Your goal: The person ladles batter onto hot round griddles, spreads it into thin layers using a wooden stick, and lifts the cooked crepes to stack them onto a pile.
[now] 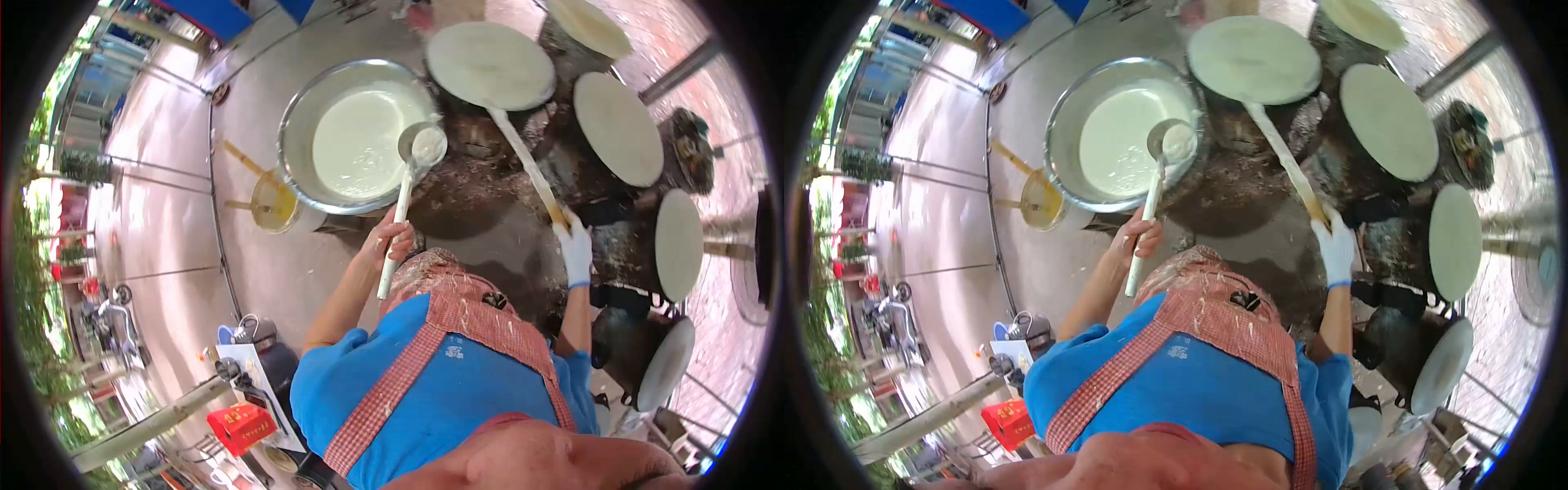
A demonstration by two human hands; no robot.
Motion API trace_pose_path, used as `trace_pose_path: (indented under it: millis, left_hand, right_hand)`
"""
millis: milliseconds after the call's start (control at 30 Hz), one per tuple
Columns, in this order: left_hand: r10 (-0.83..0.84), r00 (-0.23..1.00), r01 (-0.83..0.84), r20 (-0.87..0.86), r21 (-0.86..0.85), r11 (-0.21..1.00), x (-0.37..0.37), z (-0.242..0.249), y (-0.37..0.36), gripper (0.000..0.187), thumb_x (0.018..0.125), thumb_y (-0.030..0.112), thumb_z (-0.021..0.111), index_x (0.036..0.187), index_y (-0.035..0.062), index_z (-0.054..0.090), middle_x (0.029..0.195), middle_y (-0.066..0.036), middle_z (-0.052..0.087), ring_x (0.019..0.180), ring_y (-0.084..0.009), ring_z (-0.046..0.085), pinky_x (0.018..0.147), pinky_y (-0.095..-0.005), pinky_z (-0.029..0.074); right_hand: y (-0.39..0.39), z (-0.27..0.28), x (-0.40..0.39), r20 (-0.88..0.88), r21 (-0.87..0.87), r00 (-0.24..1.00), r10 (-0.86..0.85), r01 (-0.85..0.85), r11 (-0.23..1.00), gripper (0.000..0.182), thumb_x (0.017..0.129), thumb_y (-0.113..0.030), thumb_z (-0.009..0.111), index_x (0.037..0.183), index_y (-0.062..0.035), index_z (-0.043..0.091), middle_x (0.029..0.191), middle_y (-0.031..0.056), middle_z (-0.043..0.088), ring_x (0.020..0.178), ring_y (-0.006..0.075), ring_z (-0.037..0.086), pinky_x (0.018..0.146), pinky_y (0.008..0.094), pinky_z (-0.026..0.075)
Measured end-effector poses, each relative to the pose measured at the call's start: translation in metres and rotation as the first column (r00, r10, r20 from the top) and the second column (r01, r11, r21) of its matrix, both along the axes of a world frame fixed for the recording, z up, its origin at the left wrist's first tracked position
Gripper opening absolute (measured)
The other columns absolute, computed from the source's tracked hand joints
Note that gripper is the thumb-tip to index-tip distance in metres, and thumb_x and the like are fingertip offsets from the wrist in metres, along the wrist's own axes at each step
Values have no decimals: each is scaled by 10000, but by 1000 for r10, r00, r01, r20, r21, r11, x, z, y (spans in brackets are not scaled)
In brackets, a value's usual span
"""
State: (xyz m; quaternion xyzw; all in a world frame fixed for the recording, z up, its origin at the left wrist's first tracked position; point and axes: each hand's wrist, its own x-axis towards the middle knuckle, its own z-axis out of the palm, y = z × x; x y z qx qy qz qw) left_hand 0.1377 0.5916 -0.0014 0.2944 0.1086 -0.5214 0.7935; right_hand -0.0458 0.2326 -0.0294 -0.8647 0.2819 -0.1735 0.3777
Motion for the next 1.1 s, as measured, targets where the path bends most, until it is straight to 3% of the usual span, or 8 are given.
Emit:
trace_pose_path:
  millis: [167,333,467,733,800,933,1033,1100]
  left_hand:
    - [75,981,-103,180,152,983,98,-50,58,455,796,36,511,1206,171,368,663,-40,444,420,-96,370,309,-188,273]
    - [239,956,-153,-168,408,900,162,-165,82,191,788,38,481,952,85,395,584,-29,404,374,-110,346,303,-234,268]
    - [162,982,-59,-94,667,743,178,-205,85,150,775,52,480,848,47,349,520,-34,361,326,-131,323,284,-283,265]
    - [116,992,-122,59,731,672,185,-208,43,177,842,147,488,930,43,374,495,-26,322,315,-125,312,268,-286,252]
    - [335,823,-69,-459,504,861,190,-220,33,173,876,178,470,1001,82,398,496,-5,304,318,-103,276,268,-254,232]
    - [339,840,-244,-425,262,934,181,-94,15,176,890,211,468,1025,113,410,495,12,287,333,-78,263,268,-218,209]
    - [293,878,-294,-378,56,954,171,12,4,204,892,259,486,1053,149,425,517,33,277,367,-43,262,271,-177,185]
    - [323,943,-325,-75,-7,946,153,111,-5,208,889,277,493,1051,164,428,543,34,285,383,-29,250,271,-160,181]
  right_hand:
    - [52,33,206,-501,-208,799,331,-483,850,347,756,-342,565,1025,-124,590,923,159,621,868,308,594,733,380,461]
    - [141,0,300,-747,-347,518,417,-839,420,225,728,-233,527,800,-41,621,697,140,624,675,288,626,594,426,470]
    - [133,18,309,-786,-150,519,336,-687,711,324,768,-401,548,812,-83,590,769,138,621,752,317,601,674,429,457]
    - [119,-27,275,-780,-142,538,319,-649,748,400,764,-468,541,811,-72,577,735,160,618,710,333,605,652,426,468]
    - [121,-40,253,-750,-141,559,352,-656,742,415,767,-477,532,800,-66,575,712,160,615,686,339,603,630,438,466]
    - [107,-3,212,-640,-127,672,371,-569,813,392,776,-453,550,841,-68,591,714,157,617,674,326,603,615,428,465]
    - [94,31,194,-258,-280,890,377,-442,852,338,777,-383,601,865,-57,594,711,163,613,647,333,597,564,417,462]
    - [86,64,203,-31,-331,913,408,-394,857,299,765,-332,637,858,-51,593,691,162,607,613,335,590,531,406,458]
